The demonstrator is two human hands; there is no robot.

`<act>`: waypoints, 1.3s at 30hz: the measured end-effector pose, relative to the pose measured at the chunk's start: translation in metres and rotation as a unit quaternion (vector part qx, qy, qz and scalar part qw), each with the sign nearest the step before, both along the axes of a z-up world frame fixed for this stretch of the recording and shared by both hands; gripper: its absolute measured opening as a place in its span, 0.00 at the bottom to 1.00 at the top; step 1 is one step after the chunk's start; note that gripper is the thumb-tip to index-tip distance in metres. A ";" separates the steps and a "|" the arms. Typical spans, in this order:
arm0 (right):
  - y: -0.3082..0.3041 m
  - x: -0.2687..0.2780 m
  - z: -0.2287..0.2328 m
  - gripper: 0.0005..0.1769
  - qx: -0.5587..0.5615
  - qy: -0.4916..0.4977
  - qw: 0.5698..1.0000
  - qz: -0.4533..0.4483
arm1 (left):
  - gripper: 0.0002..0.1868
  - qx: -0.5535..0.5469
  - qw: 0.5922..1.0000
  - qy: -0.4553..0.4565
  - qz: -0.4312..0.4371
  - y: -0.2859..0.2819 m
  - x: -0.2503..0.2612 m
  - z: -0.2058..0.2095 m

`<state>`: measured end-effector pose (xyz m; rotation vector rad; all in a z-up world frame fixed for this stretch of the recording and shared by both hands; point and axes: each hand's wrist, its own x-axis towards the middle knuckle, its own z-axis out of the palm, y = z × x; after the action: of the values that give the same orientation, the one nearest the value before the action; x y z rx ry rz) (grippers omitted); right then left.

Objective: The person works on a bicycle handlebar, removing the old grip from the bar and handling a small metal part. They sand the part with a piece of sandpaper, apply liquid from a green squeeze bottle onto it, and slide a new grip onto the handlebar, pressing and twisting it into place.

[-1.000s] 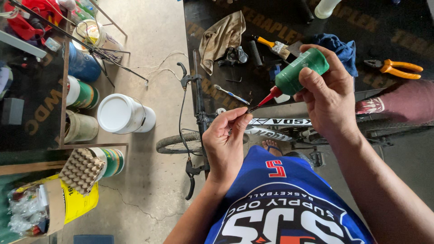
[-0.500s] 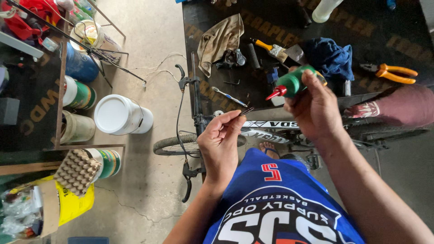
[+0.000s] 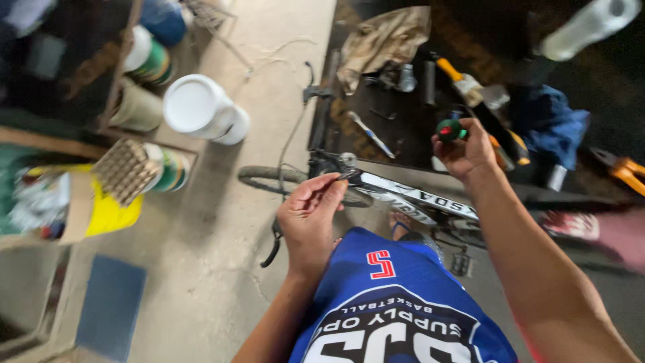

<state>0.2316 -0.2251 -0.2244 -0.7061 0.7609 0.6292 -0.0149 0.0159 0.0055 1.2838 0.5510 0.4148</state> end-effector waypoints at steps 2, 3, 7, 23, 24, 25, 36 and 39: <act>0.009 0.021 -0.030 0.20 0.002 0.003 0.999 0.033 | 0.11 -0.026 0.999 0.023 0.026 0.000 -0.003 0.005; 0.013 0.029 -0.043 0.22 -0.002 0.035 0.999 0.035 | 0.11 -0.043 0.998 0.033 0.037 -0.001 -0.003 0.006; 0.036 0.048 -0.080 0.28 0.004 0.142 0.989 0.048 | 0.12 -0.097 0.992 0.013 0.077 -0.007 -0.004 0.009; 0.049 0.080 -0.077 0.39 -0.133 0.174 0.974 0.049 | 0.12 -0.040 0.984 0.108 0.137 -0.030 0.000 0.018; 0.048 0.080 -0.080 0.36 -0.117 0.184 0.975 0.047 | 0.12 -0.039 0.983 0.116 0.137 -0.030 -0.001 0.018; 0.048 0.081 -0.083 0.33 -0.100 0.192 0.975 0.044 | 0.12 -0.043 0.985 0.103 0.134 -0.029 -0.001 0.018; 0.062 0.006 0.037 0.22 0.077 0.001 0.996 0.046 | 0.10 -0.062 0.989 0.053 0.126 -0.018 0.001 0.008; 0.066 -0.030 0.104 0.21 0.076 -0.115 0.987 0.088 | 0.09 -0.086 0.989 0.035 0.111 -0.018 0.006 0.005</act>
<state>0.2016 -0.1587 -0.1207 -0.6968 0.4345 0.7430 -0.0089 -0.0017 0.0107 1.0782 0.7777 0.4969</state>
